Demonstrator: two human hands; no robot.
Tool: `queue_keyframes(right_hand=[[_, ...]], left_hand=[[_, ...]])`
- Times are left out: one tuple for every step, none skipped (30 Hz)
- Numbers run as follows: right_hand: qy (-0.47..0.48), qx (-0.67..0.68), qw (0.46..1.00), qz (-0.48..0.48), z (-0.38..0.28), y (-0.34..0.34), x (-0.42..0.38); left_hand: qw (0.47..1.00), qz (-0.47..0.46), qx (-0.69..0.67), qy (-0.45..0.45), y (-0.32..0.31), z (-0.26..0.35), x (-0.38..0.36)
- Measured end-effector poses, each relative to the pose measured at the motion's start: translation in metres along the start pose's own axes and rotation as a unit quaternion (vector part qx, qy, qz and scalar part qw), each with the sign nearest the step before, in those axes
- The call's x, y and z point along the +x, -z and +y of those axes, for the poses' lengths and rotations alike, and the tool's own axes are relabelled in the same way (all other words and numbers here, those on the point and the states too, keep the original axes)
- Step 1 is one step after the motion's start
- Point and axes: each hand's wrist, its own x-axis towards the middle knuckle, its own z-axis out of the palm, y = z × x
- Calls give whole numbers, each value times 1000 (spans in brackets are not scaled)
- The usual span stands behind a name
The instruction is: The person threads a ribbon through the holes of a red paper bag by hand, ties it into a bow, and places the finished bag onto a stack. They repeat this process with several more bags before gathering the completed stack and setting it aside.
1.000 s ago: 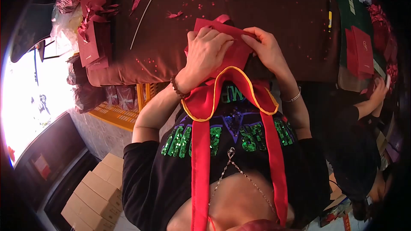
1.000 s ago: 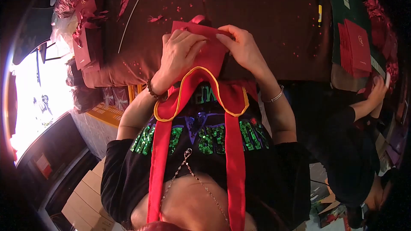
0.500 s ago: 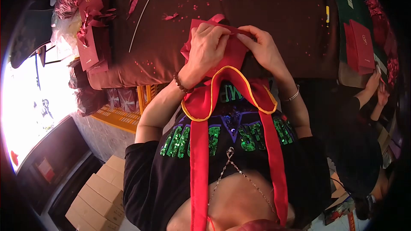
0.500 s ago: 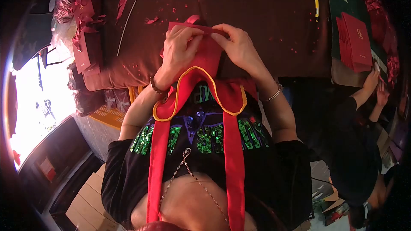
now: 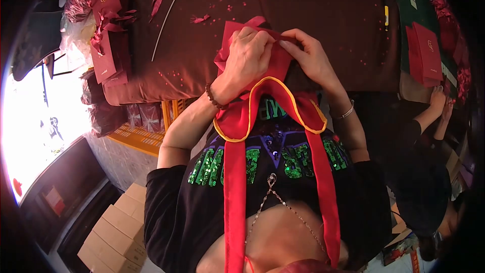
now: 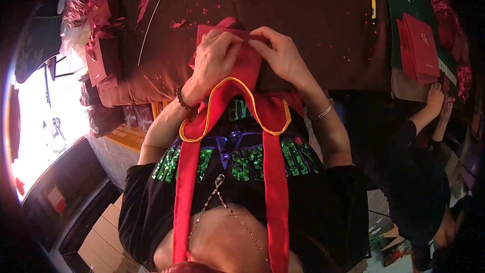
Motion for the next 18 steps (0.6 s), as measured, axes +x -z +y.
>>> queue_keyframes(right_hand=[[7,-7,1000,11,3,-1,1],[15,-13,1000,22,4,-2,2],[15,-13,1000,22,4,-2,2],[18,-10,1000,22,3,-3,1],[22,-8,999,23,3,-3,1],[22,-8,999,23,4,-2,1],[25,7,999,18,5,-2,1],[29,22,999,12,6,-2,1],[28,22,999,11,6,-1,1],[16,25,1000,7,5,-1,0],[4,28,1000,4,4,0,0],[5,28,1000,4,5,0,1],[-2,40,999,-2,6,0,0],[-8,52,999,-8,7,0,1],[-8,52,999,-8,7,0,1],[-11,52,999,-8,6,0,0],[-16,51,999,-9,4,0,-1],[-15,52,999,-9,2,0,-2]], left_hand=[[1000,-15,-7,9,1,-1,-1],[999,-29,-14,18,1,-1,0],[999,-29,-13,17,2,0,0],[999,-28,-7,28,2,2,0],[999,-26,-1,39,3,3,1],[999,-26,-2,39,2,3,1],[999,-24,1,41,2,2,1],[999,-21,3,44,1,2,0],[999,-21,3,45,1,2,0],[999,-13,3,48,0,3,-1],[999,-5,2,50,0,2,0],[999,-5,3,50,0,2,-1],[998,-6,-7,54,-1,1,-1],[998,-7,-17,59,-2,0,-2],[998,-7,-16,58,-2,1,-1],[999,-4,-15,51,-2,1,0],[999,-1,-14,44,-3,3,0],[999,-1,-14,44,-4,4,0]])
